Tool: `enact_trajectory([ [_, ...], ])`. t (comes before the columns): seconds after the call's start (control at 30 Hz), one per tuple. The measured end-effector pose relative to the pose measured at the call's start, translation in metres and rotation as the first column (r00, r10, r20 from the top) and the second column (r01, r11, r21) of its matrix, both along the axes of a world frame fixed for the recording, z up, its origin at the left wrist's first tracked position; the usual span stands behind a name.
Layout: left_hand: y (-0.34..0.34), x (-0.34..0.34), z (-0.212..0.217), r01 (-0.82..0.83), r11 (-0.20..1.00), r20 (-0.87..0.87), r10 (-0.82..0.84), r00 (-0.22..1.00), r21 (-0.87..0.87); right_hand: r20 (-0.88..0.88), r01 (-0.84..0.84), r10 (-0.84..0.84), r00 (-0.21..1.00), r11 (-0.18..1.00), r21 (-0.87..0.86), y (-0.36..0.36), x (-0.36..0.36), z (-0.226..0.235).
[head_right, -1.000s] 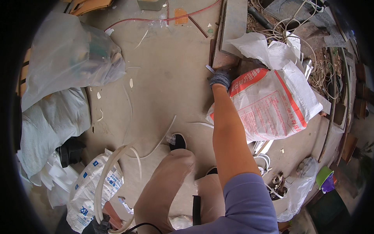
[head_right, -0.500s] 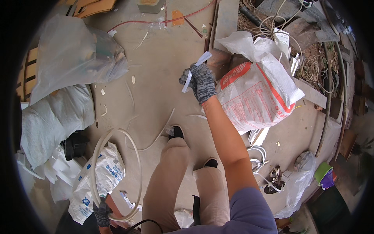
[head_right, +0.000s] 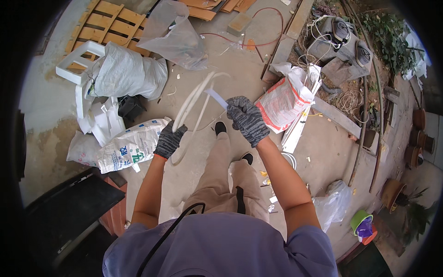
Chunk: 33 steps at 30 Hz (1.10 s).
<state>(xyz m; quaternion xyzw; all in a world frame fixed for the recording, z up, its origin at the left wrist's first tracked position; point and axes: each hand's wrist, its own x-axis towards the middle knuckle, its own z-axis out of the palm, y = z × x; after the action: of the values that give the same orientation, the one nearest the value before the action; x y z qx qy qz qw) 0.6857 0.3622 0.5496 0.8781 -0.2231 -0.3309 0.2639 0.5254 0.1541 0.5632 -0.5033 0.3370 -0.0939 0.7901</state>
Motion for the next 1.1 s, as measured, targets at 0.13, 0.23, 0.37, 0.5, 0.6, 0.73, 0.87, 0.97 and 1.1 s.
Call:
enact_trajectory([
  [0.13,-0.037,-0.028,0.033,0.375,0.925,0.143,-0.38,0.914,0.063,0.068,0.042,0.043,0.997,0.432,-0.901,0.039,0.021,0.064],
  [0.23,-0.047,-0.054,0.078,0.466,0.877,0.114,-0.478,0.871,0.121,-0.337,-0.348,0.089,0.937,0.266,-0.899,0.043,0.027,0.083],
  [0.37,-0.038,-0.068,0.122,0.5,0.853,0.121,-0.518,0.847,0.153,-0.537,-0.558,0.149,0.83,0.205,-0.804,0.054,0.016,0.09],
  [0.5,-0.017,-0.051,0.106,0.61,0.792,0.253,-0.598,0.761,0.038,-0.535,-0.565,0.19,0.823,0.361,-0.742,0.071,0.018,0.105],
  [0.6,0.0,-0.038,0.109,0.723,0.69,0.304,-0.698,0.648,0.042,-0.418,-0.426,0.154,0.895,0.57,-0.702,0.089,0.021,0.116],
  [0.73,0.016,-0.032,0.135,0.707,0.706,0.27,-0.688,0.673,0.036,-0.296,-0.324,0.148,0.944,0.594,-0.736,0.106,0.009,0.132],
  [0.87,0.027,-0.026,0.137,0.711,0.703,0.339,-0.673,0.657,0.018,-0.195,-0.127,-0.098,0.976,0.475,-0.871,0.123,-0.029,0.144],
  [0.97,0.031,-0.018,0.13,0.729,0.684,0.317,-0.688,0.653,-0.015,-0.313,-0.216,-0.099,0.945,0.53,-0.82,0.132,-0.057,0.149],
  [1.1,0.033,-0.023,0.137,0.731,0.682,0.257,-0.71,0.656,0.016,-0.284,-0.163,-0.252,0.925,0.412,-0.896,0.152,-0.047,0.157],
])
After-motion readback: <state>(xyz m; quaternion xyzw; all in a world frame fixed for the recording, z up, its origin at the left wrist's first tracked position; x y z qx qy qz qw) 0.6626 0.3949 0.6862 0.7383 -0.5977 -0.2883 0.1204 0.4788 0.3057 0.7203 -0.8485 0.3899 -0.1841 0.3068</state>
